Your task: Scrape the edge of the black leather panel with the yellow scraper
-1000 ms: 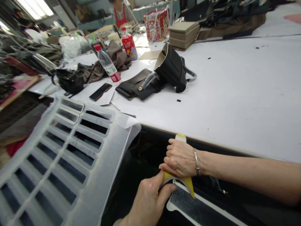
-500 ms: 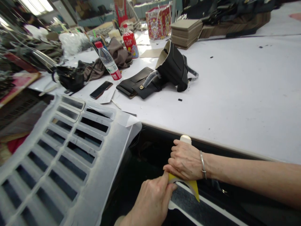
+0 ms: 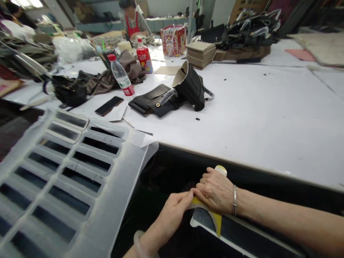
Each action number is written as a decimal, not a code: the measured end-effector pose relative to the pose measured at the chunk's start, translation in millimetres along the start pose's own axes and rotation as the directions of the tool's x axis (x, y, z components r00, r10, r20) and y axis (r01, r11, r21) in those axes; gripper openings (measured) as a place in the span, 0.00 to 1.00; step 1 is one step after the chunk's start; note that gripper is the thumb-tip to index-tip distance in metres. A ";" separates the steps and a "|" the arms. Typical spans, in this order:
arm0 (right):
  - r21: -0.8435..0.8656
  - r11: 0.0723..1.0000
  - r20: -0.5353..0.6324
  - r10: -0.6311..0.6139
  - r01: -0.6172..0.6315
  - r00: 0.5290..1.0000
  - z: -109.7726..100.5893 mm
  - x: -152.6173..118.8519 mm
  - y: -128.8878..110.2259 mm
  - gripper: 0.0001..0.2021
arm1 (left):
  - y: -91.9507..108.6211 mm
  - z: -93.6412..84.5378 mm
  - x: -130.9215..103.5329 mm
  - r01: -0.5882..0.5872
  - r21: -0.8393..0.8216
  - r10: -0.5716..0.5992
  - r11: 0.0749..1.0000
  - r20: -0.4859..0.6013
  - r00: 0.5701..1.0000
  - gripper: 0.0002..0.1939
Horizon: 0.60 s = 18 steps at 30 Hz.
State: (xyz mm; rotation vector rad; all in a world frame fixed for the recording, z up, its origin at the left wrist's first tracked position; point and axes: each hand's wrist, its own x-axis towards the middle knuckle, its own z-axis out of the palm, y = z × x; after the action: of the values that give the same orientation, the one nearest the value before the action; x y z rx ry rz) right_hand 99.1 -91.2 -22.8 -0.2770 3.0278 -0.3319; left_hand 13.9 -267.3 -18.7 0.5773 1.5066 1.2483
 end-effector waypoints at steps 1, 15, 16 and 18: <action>-0.003 1.000 0.007 0.009 -0.009 1.000 -0.9 -2.4 -0.2 0.26 | -0.3 -1.4 2.6 0.008 -0.106 -0.006 0.994 0.024 1.000 0.21; 0.665 0.531 0.358 0.391 -0.525 0.848 -11.8 -40.5 22.5 0.39 | -4.8 -0.8 7.9 0.061 -0.301 -0.032 0.952 0.100 0.994 0.18; 0.708 0.506 0.366 0.333 -0.493 0.869 -11.7 -35.4 22.6 0.40 | -5.2 0.0 8.1 0.068 -0.315 -0.039 0.947 0.099 0.994 0.18; 0.794 0.427 0.377 0.211 -0.432 0.902 -10.7 -25.2 22.2 0.42 | -6.3 2.3 8.2 0.067 -0.330 -0.038 0.941 0.095 0.995 0.19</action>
State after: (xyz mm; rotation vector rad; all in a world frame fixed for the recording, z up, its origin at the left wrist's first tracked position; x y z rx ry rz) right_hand 118.9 -62.9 -15.7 0.3414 2.1878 -1.5756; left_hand 14.7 -261.5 -27.6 0.3590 1.1952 1.3812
